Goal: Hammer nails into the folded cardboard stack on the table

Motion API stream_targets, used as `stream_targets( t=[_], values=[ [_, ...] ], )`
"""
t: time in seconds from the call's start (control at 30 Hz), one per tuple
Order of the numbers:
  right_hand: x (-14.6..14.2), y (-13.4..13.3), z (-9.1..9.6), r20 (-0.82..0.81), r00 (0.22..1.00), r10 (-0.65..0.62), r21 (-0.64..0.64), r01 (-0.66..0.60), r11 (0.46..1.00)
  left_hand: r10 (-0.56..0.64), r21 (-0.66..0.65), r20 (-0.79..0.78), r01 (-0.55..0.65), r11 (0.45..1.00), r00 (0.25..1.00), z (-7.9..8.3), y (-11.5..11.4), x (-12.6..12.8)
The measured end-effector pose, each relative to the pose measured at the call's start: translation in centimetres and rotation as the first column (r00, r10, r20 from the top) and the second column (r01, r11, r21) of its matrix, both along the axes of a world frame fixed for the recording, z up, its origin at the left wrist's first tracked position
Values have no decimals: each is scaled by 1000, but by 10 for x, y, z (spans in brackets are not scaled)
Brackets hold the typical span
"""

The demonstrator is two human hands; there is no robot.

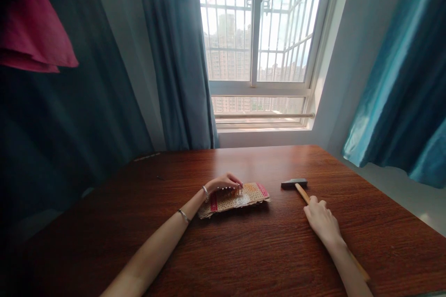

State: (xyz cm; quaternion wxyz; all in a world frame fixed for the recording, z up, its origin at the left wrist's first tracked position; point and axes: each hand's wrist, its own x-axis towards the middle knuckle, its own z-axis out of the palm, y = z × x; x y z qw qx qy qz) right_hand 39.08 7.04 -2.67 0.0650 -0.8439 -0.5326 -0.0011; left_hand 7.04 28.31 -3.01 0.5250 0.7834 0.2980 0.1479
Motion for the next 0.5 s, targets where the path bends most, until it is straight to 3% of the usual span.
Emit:
stream_targets(
  t=[0.13,0.23,0.3,0.4,0.43,0.5],
  values=[
    [-8,6,6,-137,989,57,123,-40,992,-17,-23,31,18,1000,999,2,-1,1],
    [-20,17,23,-412,893,184,278,-69,958,-12,-32,25,13,999,1000,3,-2,1],
    [-33,23,42,-656,699,284,306,-97,947,-14,-40,24,15,999,1000,3,-2,2],
    [-57,28,74,-917,306,255,201,-198,959,-17,-36,28,18,999,999,2,-1,2],
    [-65,29,84,-949,217,229,178,-230,957,-18,-31,31,19,999,999,1,0,2],
    [-80,29,100,-971,134,198,159,-257,953,-30,-25,38,30,999,999,0,1,2]
  ],
)
